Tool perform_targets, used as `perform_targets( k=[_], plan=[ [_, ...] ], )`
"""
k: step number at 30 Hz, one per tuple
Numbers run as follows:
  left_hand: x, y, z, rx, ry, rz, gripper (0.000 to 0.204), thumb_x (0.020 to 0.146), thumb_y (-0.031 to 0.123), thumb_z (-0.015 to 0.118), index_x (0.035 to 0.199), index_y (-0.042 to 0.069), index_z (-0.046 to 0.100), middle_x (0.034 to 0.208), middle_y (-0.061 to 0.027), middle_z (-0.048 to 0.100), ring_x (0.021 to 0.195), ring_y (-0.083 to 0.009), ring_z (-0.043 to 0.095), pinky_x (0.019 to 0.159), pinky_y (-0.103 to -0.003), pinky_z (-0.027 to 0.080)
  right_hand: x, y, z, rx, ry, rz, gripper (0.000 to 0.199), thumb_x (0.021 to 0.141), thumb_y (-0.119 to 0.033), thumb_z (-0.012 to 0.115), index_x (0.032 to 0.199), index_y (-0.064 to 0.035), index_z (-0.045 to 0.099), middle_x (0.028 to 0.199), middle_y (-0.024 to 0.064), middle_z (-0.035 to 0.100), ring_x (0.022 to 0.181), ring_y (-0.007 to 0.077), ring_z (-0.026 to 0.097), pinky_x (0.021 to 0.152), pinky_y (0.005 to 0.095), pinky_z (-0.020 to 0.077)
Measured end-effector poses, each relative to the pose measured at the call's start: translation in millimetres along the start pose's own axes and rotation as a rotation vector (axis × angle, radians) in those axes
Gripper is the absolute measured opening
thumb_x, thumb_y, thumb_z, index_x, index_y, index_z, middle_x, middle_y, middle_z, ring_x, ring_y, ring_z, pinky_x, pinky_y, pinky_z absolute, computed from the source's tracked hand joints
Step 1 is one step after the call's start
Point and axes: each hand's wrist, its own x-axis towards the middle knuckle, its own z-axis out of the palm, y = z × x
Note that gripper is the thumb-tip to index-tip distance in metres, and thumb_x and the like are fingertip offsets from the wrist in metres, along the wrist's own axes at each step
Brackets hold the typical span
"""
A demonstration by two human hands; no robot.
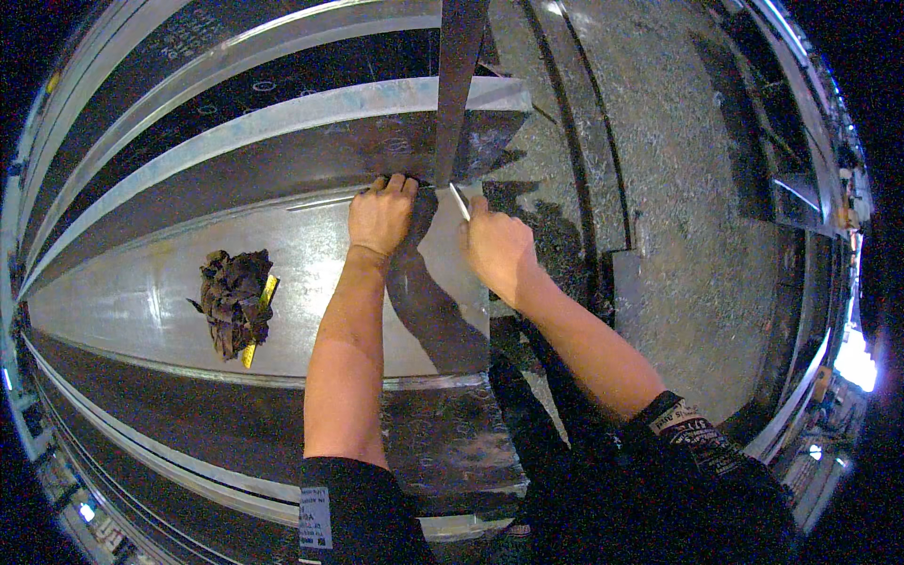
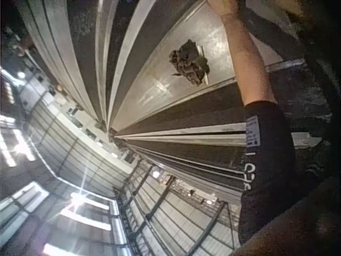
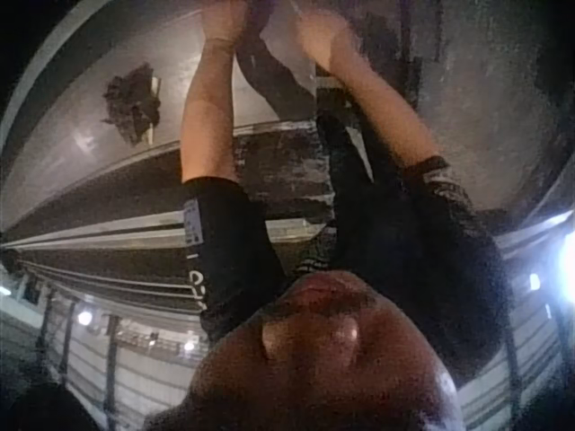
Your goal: The person wipes a metal sheet with a cloth, then uses a tape measure, a try square, and a white marker to measure and mark lines on the sheet. The person repeatedly repositions the try square and marks multiple lines on the same sheet.
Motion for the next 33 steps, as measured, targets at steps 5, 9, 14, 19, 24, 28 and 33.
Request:
perform_targets(
  k=[5,9,14,19,24,28,33],
  plan=[
    [1,-1,1,-0.013,0.001,-0.002,0.016,0.079,0.014,0.056,0.093,0.01,0.063,0.092,-0.0056,0.063,0.088,-0.0244,0.066,0.066,-0.037,0.057,9,-5,0,0.028,-0.013,0.002,0.031,0.086,-0.022,0.052,0.1,0.0052,0.053,0.074,0.0287,0.064,0.071,0.0435,0.065,0.067,0.0526,0.0525],
    [0,-1,1,-0.007,-0.005,-0.007,0.016,0.08,0.013,0.056,0.093,0.01,0.063,0.092,-0.0054,0.063,0.088,-0.0241,0.065,0.067,-0.038,0.056,12,-7,-7,0.067,-0.043,-0.014,0.031,0.085,-0.023,0.053,0.097,0.0047,0.056,0.077,0.0284,0.064,0.073,0.0432,0.065,0.07,0.0522,0.0523],
    [2,3,-4,0.01,-0.019,-0.014,0.014,0.081,0.014,0.055,0.092,0.01,0.063,0.091,-0.0057,0.063,0.087,-0.024,0.065,0.066,-0.039,0.056,22,-12,-10,0.024,-0.057,0.002,0.031,0.084,-0.027,0.053,0.085,0.0007,0.066,0.081,0.0249,0.067,0.076,0.0415,0.066,0.071,0.0492,0.053],
    [1,-2,1,0.019,0.064,-0.007,0.012,0.08,0.013,0.056,0.09,0.01,0.062,0.088,-0.0055,0.062,0.085,-0.0239,0.065,0.065,-0.038,0.056,30,-20,-16,-0.068,0.001,-0.059,0.029,0.082,-0.028,0.054,0.077,-0.0052,0.071,0.077,0.0194,0.069,0.07,0.0361,0.069,0.062,0.0463,0.0551],
    [1,1,1,-0.022,-0.054,-0.047,0.027,0.076,0.012,0.057,0.102,0.011,0.062,0.1,-0.0084,0.064,0.091,-0.0278,0.065,0.071,-0.039,0.055,31,-24,-20,-0.08,0.023,-0.01,0.03,0.082,-0.029,0.055,0.074,-0.0054,0.071,0.076,0.0188,0.069,0.069,0.035,0.069,0.062,0.0455,0.0551],
    [0,1,4,-0.013,0.097,-0.008,0.011,0.079,0.013,0.055,0.088,0.01,0.061,0.085,-0.0056,0.061,0.083,-0.0238,0.065,0.064,-0.037,0.056,25,-28,-30,-0.054,0.048,-0.014,0.031,0.083,-0.03,0.054,0.074,-0.0051,0.071,0.075,0.0191,0.068,0.068,0.0345,0.069,0.062,0.0453,0.055],
    [-1,1,3,-0.015,0.092,-0.015,0.011,0.08,0.014,0.054,0.088,0.011,0.062,0.086,-0.0055,0.062,0.081,-0.0237,0.065,0.063,-0.037,0.055,15,-36,-48,-0.063,0.075,-0.034,0.032,0.086,-0.029,0.052,0.075,-0.0045,0.07,0.075,0.0191,0.068,0.068,0.0344,0.069,0.063,0.0456,0.0552]
  ],
)
